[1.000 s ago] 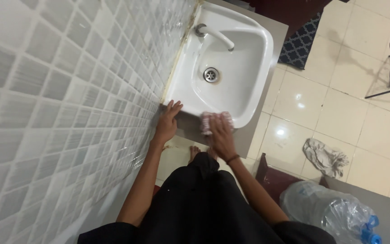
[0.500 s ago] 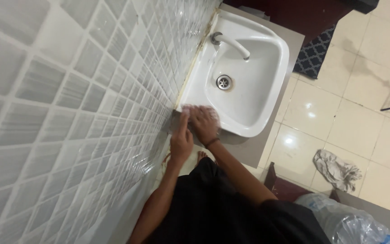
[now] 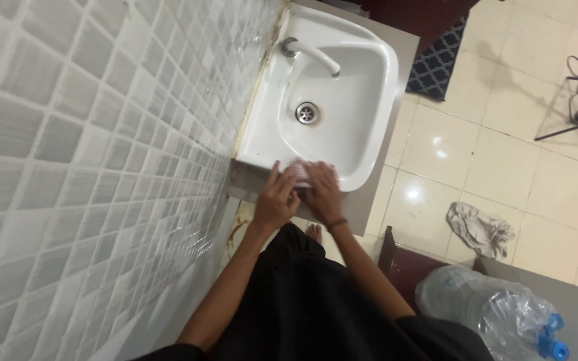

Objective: The person cleans a white ceramic sink using a red and white checkered cloth. They wipe the basin, the faucet, and the surrounding countertop area repeatedly. The person scrubs the drain and the edges of the sink, ensuring all surfaces are wiped down.

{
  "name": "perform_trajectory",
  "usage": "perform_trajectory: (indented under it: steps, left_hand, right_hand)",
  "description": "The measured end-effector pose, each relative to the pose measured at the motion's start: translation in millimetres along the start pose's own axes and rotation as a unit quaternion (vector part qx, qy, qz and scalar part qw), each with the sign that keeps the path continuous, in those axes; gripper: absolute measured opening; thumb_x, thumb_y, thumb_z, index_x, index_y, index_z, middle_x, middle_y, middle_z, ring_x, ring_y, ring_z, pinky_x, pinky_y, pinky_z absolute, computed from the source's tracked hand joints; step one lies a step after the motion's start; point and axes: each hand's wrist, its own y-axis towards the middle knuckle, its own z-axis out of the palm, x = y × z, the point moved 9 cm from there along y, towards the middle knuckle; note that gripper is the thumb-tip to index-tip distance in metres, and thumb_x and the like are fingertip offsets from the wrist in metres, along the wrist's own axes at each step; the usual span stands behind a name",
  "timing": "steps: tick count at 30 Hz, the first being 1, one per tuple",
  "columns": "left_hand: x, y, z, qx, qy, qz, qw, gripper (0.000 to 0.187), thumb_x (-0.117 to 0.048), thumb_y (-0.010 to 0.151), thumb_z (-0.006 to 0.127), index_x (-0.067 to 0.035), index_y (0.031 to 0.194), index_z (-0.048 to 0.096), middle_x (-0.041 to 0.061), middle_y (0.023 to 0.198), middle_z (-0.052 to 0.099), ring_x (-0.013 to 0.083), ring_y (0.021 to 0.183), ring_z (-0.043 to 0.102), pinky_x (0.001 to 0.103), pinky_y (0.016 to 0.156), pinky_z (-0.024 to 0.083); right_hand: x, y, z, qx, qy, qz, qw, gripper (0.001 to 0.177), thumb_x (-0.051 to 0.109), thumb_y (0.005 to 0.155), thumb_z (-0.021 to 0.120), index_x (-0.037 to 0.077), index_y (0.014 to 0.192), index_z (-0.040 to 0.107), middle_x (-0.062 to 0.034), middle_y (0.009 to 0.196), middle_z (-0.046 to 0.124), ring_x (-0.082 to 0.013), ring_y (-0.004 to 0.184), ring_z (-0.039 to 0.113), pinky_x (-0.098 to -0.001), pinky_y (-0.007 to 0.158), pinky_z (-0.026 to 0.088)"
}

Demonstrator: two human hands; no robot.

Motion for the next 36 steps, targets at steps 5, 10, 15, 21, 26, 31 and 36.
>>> perform_trajectory:
  steps: [5, 10, 15, 21, 26, 31, 36]
  left_hand:
    - [19, 11, 23, -0.02, -0.012, -0.065, 0.998, 0.032, -0.004, 0.084, 0.07, -0.005, 0.116, 0.068, 0.019, 0.133, 0.068, 0.0502, 0.135, 0.051, 0.049, 0.103, 0.051]
    - [64, -4, 1, -0.037, -0.047, -0.156, 0.986, 0.023, -0.004, 0.092, 0.068, -0.005, 0.115, 0.072, 0.014, 0.108, 0.072, 0.0314, 0.103, 0.07, 0.042, 0.088, 0.057]
    - [75, -27, -33, -0.07, -0.047, -0.184, 0.979, 0.019, -0.003, 0.091, 0.069, -0.004, 0.109, 0.073, 0.013, 0.099, 0.073, 0.0291, 0.088, 0.071, 0.041, 0.078, 0.057]
    - [61, -32, -55, -0.067, -0.034, -0.174, 0.982, 0.02, -0.001, 0.091, 0.068, -0.002, 0.111, 0.072, 0.013, 0.106, 0.074, 0.0319, 0.096, 0.068, 0.043, 0.084, 0.055]
    - [58, -36, -58, -0.076, -0.046, -0.172, 0.981, 0.021, 0.0, 0.089, 0.066, -0.002, 0.108, 0.072, 0.013, 0.11, 0.074, 0.0328, 0.103, 0.067, 0.043, 0.09, 0.054]
    - [73, -57, -41, -0.031, -0.056, -0.225, 0.972, 0.021, -0.001, 0.089, 0.066, -0.001, 0.108, 0.073, 0.014, 0.109, 0.075, 0.0306, 0.092, 0.07, 0.041, 0.082, 0.056]
    - [83, -77, -36, -0.022, -0.101, -0.245, 0.964, 0.021, -0.001, 0.09, 0.064, 0.0, 0.109, 0.073, 0.016, 0.11, 0.074, 0.0318, 0.095, 0.072, 0.037, 0.075, 0.061]
  right_hand:
    - [-85, -55, -50, 0.009, -0.069, 0.049, 0.996, 0.068, 0.028, 0.092, 0.066, 0.017, 0.156, 0.046, -0.0107, 0.159, 0.051, -0.0388, 0.155, 0.029, -0.0546, 0.128, 0.023]
    - [-96, -54, -13, 0.043, -0.104, 0.096, 0.989, 0.075, 0.027, 0.093, 0.074, 0.018, 0.161, 0.043, -0.0104, 0.165, 0.049, -0.0427, 0.159, 0.027, -0.0489, 0.128, 0.026]
    - [4, 15, 44, 0.125, -0.063, -0.033, 0.99, 0.093, 0.039, 0.074, 0.084, 0.003, 0.15, 0.045, -0.0188, 0.156, 0.047, -0.0431, 0.148, 0.036, -0.0557, 0.126, 0.023]
    - [98, 88, 74, 0.086, -0.03, -0.116, 0.989, 0.071, 0.022, 0.087, 0.071, -0.006, 0.147, 0.047, -0.0265, 0.155, 0.043, -0.0522, 0.147, 0.028, -0.0578, 0.12, 0.023]
    - [87, 86, 39, 0.023, 0.101, -0.053, 0.993, 0.067, 0.016, 0.081, 0.073, 0.004, 0.143, 0.051, -0.0258, 0.148, 0.047, -0.0499, 0.146, 0.033, -0.0574, 0.121, 0.027]
    - [46, 19, -7, -0.043, 0.02, -0.015, 0.999, 0.064, 0.002, 0.08, 0.071, 0.016, 0.141, 0.061, -0.0061, 0.147, 0.058, -0.0343, 0.145, 0.047, -0.0479, 0.125, 0.04]
    - [15, -22, -31, -0.002, -0.006, 0.03, 1.0, 0.072, 0.024, 0.082, 0.083, 0.017, 0.147, 0.054, -0.0098, 0.148, 0.052, -0.037, 0.14, 0.044, -0.0542, 0.119, 0.035]
